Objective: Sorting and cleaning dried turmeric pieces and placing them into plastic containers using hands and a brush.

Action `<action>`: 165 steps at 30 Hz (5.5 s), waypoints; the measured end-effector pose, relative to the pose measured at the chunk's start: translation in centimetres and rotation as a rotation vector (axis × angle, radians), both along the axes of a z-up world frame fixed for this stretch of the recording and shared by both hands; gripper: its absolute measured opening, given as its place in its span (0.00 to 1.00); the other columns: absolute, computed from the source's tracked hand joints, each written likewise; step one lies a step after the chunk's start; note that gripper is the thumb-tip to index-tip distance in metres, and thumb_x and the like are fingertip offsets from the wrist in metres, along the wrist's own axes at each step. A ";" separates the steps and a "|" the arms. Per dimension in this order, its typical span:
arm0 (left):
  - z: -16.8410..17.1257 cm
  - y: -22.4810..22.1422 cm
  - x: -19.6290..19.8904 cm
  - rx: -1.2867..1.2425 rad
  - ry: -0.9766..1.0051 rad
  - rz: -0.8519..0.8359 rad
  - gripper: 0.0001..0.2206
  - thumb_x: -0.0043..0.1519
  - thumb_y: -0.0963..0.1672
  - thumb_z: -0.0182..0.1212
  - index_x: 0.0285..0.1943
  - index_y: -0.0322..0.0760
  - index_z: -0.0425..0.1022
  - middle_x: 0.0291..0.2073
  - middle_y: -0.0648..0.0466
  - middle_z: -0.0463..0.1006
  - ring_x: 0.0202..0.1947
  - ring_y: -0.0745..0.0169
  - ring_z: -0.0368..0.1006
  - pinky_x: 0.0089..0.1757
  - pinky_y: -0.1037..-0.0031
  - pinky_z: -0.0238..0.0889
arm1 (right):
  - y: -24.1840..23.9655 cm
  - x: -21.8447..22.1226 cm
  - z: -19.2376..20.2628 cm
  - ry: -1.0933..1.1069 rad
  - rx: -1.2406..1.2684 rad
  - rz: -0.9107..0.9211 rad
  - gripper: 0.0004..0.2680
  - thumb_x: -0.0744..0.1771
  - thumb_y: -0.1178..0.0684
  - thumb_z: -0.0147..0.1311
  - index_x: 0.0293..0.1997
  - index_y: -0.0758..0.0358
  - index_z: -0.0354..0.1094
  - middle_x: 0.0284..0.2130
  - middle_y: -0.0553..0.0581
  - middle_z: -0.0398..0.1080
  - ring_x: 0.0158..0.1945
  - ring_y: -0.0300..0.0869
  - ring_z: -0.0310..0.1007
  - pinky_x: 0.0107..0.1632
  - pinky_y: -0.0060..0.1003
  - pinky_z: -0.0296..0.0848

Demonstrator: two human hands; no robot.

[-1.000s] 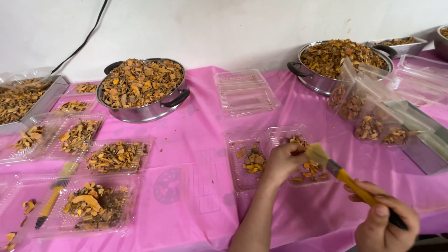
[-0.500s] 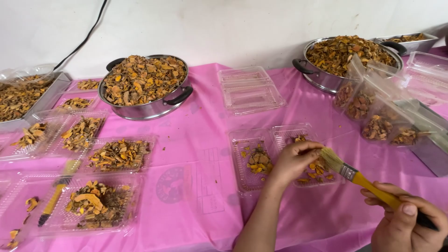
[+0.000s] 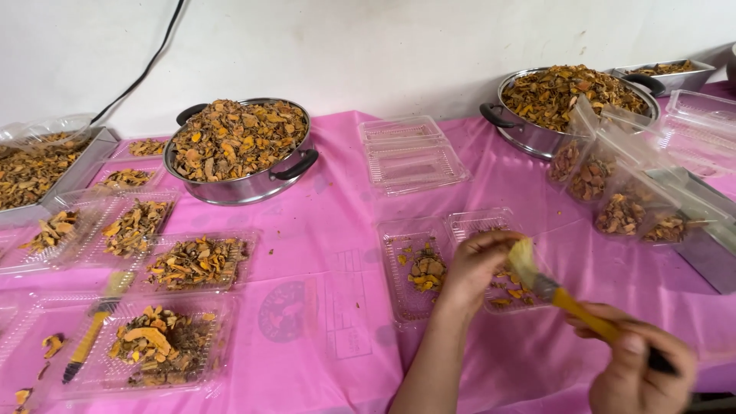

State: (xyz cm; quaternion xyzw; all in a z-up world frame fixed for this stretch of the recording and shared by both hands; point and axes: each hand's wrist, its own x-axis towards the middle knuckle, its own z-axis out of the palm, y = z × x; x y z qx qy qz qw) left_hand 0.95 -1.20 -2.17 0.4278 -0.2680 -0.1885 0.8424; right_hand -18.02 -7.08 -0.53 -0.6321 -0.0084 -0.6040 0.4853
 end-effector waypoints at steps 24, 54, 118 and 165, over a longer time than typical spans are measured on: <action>2.3 0.7 -3.2 1.517 -0.966 0.184 0.20 0.59 0.45 0.56 0.62 0.39 0.73 0.68 0.45 0.63 0.71 0.35 0.44 0.61 0.42 0.36 | -3.5 -2.3 -1.4 0.129 0.109 -0.135 0.09 0.81 0.55 0.40 0.57 0.76 0.49 0.51 0.89 0.67 0.41 0.67 0.74 0.42 0.49 0.77; 3.7 2.1 -1.2 0.767 -0.376 0.186 0.13 0.67 0.45 0.56 0.57 0.44 0.81 0.35 0.58 0.85 0.35 0.70 0.79 0.42 0.76 0.70 | -1.0 -0.5 0.0 0.282 0.042 -0.015 0.07 0.74 0.55 0.44 0.49 0.72 0.60 0.47 0.71 0.75 0.39 0.51 0.81 0.45 0.35 0.81; 3.0 5.6 -4.5 0.653 -0.944 0.599 0.04 0.59 0.43 0.63 0.37 0.47 0.83 0.41 0.62 0.86 0.43 0.62 0.80 0.50 0.67 0.60 | -1.6 -3.5 0.0 -0.036 0.085 0.029 0.12 0.73 0.39 0.49 0.54 0.53 0.65 0.46 0.61 0.75 0.43 0.48 0.82 0.42 0.36 0.86; 3.9 -0.3 -2.0 0.602 -0.231 0.050 0.11 0.65 0.40 0.59 0.55 0.39 0.82 0.37 0.57 0.82 0.33 0.71 0.74 0.29 0.80 0.70 | -4.1 -2.5 -0.9 -0.118 0.142 -0.051 0.11 0.74 0.46 0.47 0.54 0.63 0.59 0.51 0.75 0.71 0.43 0.61 0.80 0.37 0.40 0.83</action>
